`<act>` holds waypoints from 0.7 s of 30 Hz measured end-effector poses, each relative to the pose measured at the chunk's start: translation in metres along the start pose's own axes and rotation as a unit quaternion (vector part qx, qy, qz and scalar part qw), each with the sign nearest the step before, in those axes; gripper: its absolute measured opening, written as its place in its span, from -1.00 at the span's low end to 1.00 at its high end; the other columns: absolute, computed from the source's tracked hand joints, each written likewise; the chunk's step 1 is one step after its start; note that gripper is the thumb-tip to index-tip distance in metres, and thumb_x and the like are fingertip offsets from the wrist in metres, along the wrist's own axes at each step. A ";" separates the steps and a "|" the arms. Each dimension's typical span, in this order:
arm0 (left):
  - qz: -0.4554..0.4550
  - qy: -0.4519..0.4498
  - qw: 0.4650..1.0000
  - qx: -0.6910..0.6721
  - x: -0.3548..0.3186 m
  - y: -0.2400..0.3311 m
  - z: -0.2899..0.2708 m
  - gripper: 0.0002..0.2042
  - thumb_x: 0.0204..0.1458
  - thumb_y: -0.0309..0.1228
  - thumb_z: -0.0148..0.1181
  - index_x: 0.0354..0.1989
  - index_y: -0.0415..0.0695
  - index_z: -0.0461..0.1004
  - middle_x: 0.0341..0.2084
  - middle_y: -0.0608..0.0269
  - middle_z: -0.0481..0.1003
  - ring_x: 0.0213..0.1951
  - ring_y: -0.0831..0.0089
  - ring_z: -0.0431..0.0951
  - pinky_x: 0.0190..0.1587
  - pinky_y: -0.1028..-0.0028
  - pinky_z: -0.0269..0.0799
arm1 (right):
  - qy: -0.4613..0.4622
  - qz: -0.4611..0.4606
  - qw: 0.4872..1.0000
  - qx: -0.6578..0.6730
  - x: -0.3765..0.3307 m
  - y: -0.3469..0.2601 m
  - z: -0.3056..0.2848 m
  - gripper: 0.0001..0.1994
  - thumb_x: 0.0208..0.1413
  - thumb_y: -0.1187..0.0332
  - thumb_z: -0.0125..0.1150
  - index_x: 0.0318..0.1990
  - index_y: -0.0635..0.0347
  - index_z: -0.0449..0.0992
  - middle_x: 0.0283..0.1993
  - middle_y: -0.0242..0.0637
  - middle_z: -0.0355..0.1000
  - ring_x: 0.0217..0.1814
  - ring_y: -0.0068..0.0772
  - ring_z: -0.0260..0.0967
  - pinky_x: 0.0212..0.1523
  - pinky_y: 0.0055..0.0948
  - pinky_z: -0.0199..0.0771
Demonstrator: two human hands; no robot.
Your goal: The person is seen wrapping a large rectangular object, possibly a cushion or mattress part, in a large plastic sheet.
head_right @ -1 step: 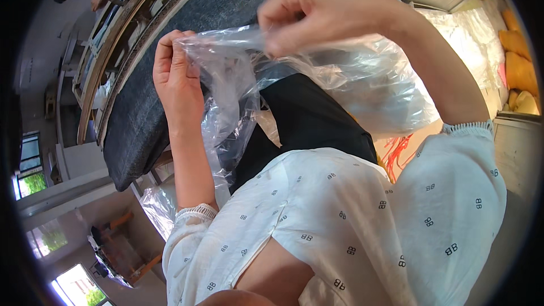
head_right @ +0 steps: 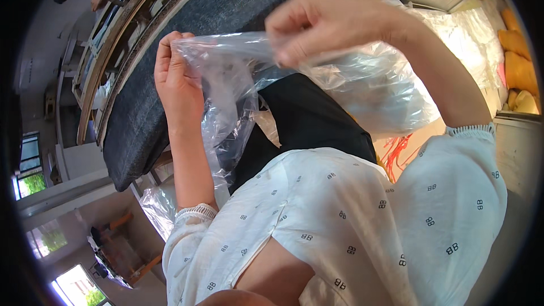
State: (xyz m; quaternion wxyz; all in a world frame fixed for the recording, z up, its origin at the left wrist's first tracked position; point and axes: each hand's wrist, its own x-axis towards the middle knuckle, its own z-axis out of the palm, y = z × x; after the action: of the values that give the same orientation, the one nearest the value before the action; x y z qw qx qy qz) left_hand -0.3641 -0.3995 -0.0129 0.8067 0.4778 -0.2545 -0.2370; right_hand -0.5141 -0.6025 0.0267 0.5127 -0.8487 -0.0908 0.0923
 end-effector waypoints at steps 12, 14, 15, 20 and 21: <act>0.148 0.298 0.743 0.581 -0.018 0.073 -0.351 -0.70 0.17 -0.29 -0.04 -0.13 -0.32 0.35 -0.24 0.11 0.41 -0.18 0.36 0.38 -0.05 0.41 0.29 | -0.101 0.573 0.526 -0.621 -0.285 0.241 -0.114 -0.77 -0.21 0.24 0.30 -0.32 0.04 0.58 -0.27 -0.39 0.50 0.00 -0.35 0.35 0.16 -0.15 0.12; 0.168 0.343 0.596 0.706 -0.062 0.121 -0.436 -0.70 0.15 -0.32 -0.06 -0.15 -0.36 0.36 -0.22 -0.06 0.42 -0.18 0.18 0.40 -0.03 0.33 0.26 | 0.048 0.495 0.464 -0.733 -0.264 0.224 -0.179 -0.90 -0.10 0.32 0.13 -0.41 0.01 0.55 -0.34 -0.44 0.51 -0.16 -0.48 0.42 -0.10 -0.30 0.25; 0.118 0.346 0.592 0.718 -0.060 0.115 -0.467 -0.70 0.15 -0.32 -0.08 -0.15 -0.35 0.36 -0.23 -0.09 0.42 -0.19 0.12 0.40 -0.04 0.31 0.27 | 0.057 0.530 0.446 -0.719 -0.286 0.222 -0.236 -0.90 -0.09 0.31 0.14 -0.46 0.10 0.52 -0.36 -0.34 0.50 -0.26 -0.40 0.45 -0.28 -0.37 0.34; -0.108 0.416 0.409 0.805 -0.107 0.154 -0.514 -0.67 0.10 -0.30 -0.17 -0.14 -0.30 0.38 -0.21 -0.21 0.44 -0.18 -0.13 0.44 -0.12 0.11 0.32 | 0.627 -0.070 0.745 -0.218 -0.119 0.091 -0.280 -0.67 0.02 0.36 -0.04 -0.02 0.21 0.32 0.02 0.03 0.32 0.04 0.02 0.31 -0.01 -0.18 0.37; -0.129 0.419 0.405 0.802 -0.108 0.155 -0.512 -0.66 0.10 -0.29 -0.19 -0.13 -0.29 0.38 -0.21 -0.21 0.44 -0.18 -0.12 0.45 -0.12 0.09 0.32 | 0.691 0.016 0.573 -0.440 -0.083 0.103 -0.285 -0.62 0.01 0.36 -0.02 0.03 0.19 0.26 0.06 0.01 0.27 0.05 0.01 0.29 -0.03 -0.19 0.36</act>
State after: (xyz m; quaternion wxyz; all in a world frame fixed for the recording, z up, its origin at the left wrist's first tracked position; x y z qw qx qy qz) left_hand -0.0984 0.0679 -0.1064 0.0196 0.9728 0.1065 0.2048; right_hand -0.5168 -0.9133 0.0710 -0.0184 -0.7777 0.2748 -0.5651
